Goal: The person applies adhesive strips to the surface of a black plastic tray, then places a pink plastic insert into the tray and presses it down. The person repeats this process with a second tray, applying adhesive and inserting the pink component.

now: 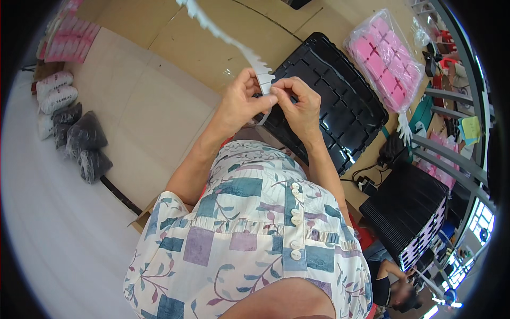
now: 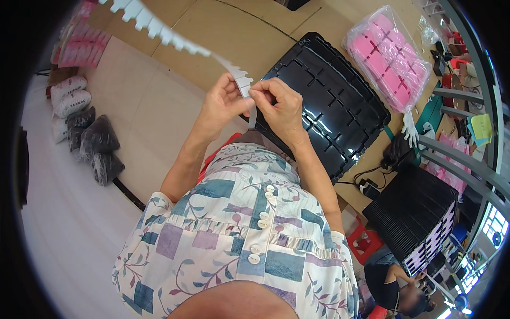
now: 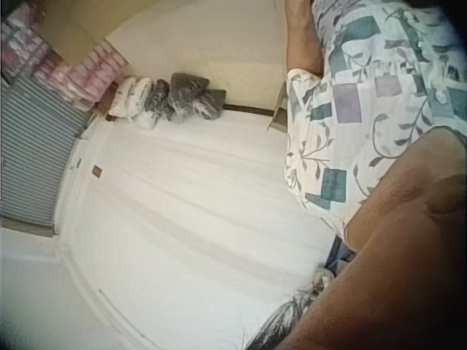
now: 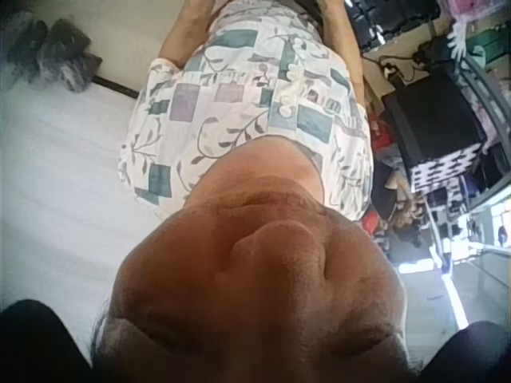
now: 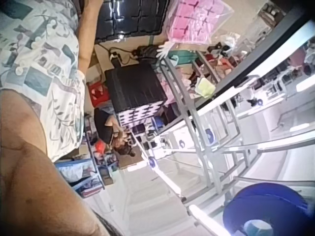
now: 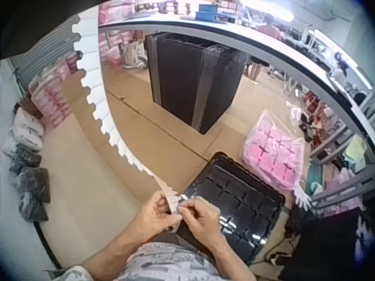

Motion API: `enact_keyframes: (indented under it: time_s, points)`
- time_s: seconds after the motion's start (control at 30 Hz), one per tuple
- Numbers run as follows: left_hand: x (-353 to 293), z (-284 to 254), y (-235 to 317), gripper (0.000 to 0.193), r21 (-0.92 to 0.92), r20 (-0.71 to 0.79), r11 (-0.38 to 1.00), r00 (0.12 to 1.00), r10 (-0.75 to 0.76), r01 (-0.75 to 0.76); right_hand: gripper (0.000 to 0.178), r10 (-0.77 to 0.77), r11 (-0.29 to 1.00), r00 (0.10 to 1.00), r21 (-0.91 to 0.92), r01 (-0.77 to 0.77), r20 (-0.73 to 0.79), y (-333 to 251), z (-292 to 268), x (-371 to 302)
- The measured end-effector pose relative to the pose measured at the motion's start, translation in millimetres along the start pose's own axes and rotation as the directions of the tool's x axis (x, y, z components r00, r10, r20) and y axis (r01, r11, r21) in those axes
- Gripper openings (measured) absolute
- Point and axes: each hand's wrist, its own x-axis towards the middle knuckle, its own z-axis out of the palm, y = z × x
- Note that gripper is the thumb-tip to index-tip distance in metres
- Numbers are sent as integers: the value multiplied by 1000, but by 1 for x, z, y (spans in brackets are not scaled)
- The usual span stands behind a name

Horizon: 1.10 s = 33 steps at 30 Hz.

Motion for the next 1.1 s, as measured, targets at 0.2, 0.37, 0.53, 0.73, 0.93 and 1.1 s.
enact_keyframes:
  time_s: [0.2,0.37,0.53,0.73,0.93,1.1]
  points:
    - [2,2,-10,37,201,-73,980,997,8,7,14,67,997,998,37,-67,9,-4,-3,7]
    - [7,8,-20,32,249,-153,960,973,174,-132,14,242,962,970,135,-236,-31,0,0,2]
    - [5,9,-25,28,349,-135,932,979,151,-96,13,118,992,992,40,-116,-39,0,-1,3]
    - [12,8,-29,33,864,177,222,685,706,-452,12,-189,908,980,-390,154,-55,-8,2,3]
    - [16,4,-34,40,786,-32,512,804,594,-346,10,571,420,763,691,-588,303,-16,-9,10]
    - [16,-43,-27,32,263,-339,961,925,174,-84,11,548,376,727,656,-655,413,34,-31,2]
